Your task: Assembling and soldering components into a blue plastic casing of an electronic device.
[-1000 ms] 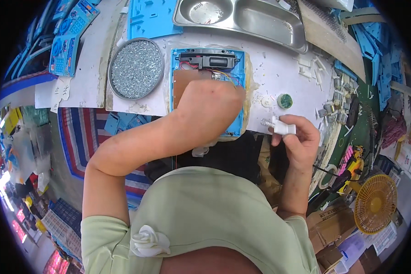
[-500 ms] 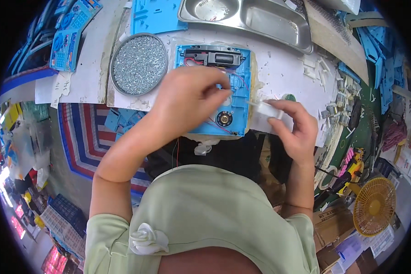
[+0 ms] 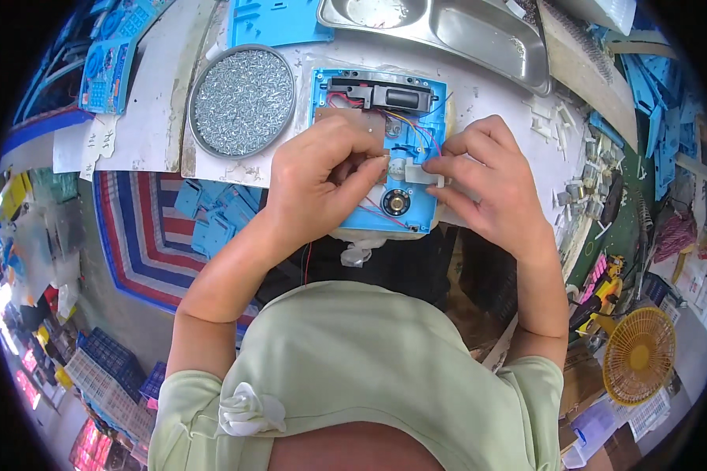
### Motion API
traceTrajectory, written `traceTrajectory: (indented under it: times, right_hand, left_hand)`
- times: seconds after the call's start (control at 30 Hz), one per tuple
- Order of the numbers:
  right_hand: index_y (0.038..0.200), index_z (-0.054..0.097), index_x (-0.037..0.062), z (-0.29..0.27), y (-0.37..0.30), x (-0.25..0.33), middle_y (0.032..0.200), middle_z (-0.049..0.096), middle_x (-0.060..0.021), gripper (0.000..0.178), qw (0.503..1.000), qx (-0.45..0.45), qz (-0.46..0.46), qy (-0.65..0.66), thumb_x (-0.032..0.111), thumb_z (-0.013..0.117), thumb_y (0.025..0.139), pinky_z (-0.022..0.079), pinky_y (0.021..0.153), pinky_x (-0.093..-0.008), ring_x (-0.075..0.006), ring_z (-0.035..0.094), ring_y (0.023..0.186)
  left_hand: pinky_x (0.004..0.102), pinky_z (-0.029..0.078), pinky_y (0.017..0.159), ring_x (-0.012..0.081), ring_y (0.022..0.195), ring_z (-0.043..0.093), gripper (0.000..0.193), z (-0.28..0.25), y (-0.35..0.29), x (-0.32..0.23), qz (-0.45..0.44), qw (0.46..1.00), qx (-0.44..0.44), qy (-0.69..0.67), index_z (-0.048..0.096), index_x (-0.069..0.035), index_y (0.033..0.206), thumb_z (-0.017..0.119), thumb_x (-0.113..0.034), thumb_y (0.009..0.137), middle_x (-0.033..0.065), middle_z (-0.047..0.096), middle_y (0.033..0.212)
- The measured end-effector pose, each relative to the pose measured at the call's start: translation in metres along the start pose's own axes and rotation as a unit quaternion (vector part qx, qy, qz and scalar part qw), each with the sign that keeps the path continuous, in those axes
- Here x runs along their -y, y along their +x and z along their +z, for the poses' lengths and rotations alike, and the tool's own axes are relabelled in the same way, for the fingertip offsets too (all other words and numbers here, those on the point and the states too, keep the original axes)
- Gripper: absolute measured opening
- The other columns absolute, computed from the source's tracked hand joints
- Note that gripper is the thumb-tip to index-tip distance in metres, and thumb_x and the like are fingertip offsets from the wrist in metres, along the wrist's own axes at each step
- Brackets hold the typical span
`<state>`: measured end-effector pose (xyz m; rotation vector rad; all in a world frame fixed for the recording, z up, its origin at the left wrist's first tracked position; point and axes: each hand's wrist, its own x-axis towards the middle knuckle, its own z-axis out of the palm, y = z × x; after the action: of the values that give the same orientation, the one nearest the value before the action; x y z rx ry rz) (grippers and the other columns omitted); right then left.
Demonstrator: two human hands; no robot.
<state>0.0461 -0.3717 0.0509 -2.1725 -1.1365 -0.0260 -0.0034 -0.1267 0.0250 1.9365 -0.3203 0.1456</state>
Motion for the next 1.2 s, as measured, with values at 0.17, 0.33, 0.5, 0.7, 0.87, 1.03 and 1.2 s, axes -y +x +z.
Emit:
traceTrajectory:
  times: [0.17, 0.33, 0.5, 0.7, 0.87, 1.03, 1.2]
  right_hand:
    - [0.099, 0.072, 0.0082, 0.03, -0.016, -0.011, 0.097, 0.066, -0.0064, 0.036, 0.993, -0.077, 0.029, 0.08, 0.009, 0.086, 0.066, 0.05, 0.075, -0.0391, -0.0299, 0.059, 0.089]
    - [0.097, 0.072, 0.0056, 0.037, -0.009, 0.0, 0.097, 0.065, -0.0086, 0.028, 0.997, -0.053, 0.042, 0.037, 0.011, 0.083, 0.071, 0.049, 0.08, -0.0407, -0.0303, 0.059, 0.092]
    - [0.102, 0.069, 0.0063, 0.027, 0.0, 0.015, 0.099, 0.064, -0.0087, 0.033, 0.993, 0.025, 0.116, -0.008, 0.013, 0.082, 0.073, 0.048, 0.087, -0.0401, -0.0312, 0.057, 0.099]
    - [0.104, 0.074, 0.0053, -0.033, -0.075, -0.023, 0.105, 0.071, -0.015, 0.025, 0.911, -0.238, 0.322, -0.101, 0.011, 0.07, 0.08, 0.05, 0.095, -0.0409, -0.0333, 0.064, 0.102]
    - [0.099, 0.075, 0.0065, -0.088, -0.142, -0.032, 0.097, 0.072, -0.0128, 0.02, 0.78, -0.057, 0.552, -0.29, 0.017, 0.069, 0.082, 0.05, 0.088, -0.0442, -0.0344, 0.063, 0.097]
    - [0.099, 0.075, 0.0039, -0.062, -0.136, -0.049, 0.095, 0.071, -0.0147, 0.023, 0.828, -0.127, 0.46, -0.294, 0.02, 0.071, 0.082, 0.051, 0.088, -0.0453, -0.0359, 0.063, 0.097]
    - [0.1, 0.074, 0.0011, -0.071, -0.106, -0.064, 0.099, 0.072, -0.0178, 0.028, 0.841, -0.11, 0.506, -0.155, 0.022, 0.073, 0.082, 0.052, 0.088, -0.0445, -0.0351, 0.066, 0.097]
  left_hand:
    - [0.0264, 0.041, 0.05, 0.0121, 0.057, 0.054, 0.014, 0.001, -0.001, 0.003, 0.009, 1.0, -0.008, -0.011, 0.068, -0.003, 0.09, 0.078, 0.003, 0.082, 0.005, 0.063, 0.078]
    - [0.0267, 0.04, 0.051, 0.0117, 0.057, 0.052, 0.013, 0.0, 0.0, 0.0, 0.004, 1.0, 0.006, -0.005, 0.068, -0.003, 0.09, 0.077, 0.003, 0.082, 0.0044, 0.062, 0.077]
    - [0.0251, 0.038, 0.052, 0.011, 0.057, 0.049, 0.013, -0.003, 0.002, 0.0, 0.013, 1.0, 0.01, 0.018, 0.067, -0.003, 0.089, 0.076, 0.004, 0.082, 0.0043, 0.062, 0.077]
    - [0.0259, 0.039, 0.054, 0.0117, 0.059, 0.05, 0.013, -0.001, 0.0, 0.002, 0.029, 0.998, 0.011, 0.045, 0.067, -0.002, 0.09, 0.075, 0.005, 0.082, 0.0055, 0.063, 0.08]
    - [0.0259, 0.04, 0.055, 0.0126, 0.062, 0.052, 0.011, -0.004, 0.002, 0.0, 0.031, 0.998, 0.04, 0.033, 0.067, -0.001, 0.091, 0.074, 0.004, 0.084, 0.0068, 0.063, 0.081]
    - [0.026, 0.042, 0.056, 0.0131, 0.063, 0.054, 0.009, -0.005, 0.005, -0.005, 0.031, 0.997, 0.055, 0.041, 0.067, -0.001, 0.091, 0.073, 0.003, 0.085, 0.0066, 0.063, 0.08]
    - [0.0255, 0.043, 0.055, 0.0134, 0.063, 0.055, 0.009, -0.008, 0.013, -0.022, 0.046, 0.994, 0.087, 0.052, 0.067, 0.0, 0.09, 0.073, 0.004, 0.085, 0.0063, 0.062, 0.08]
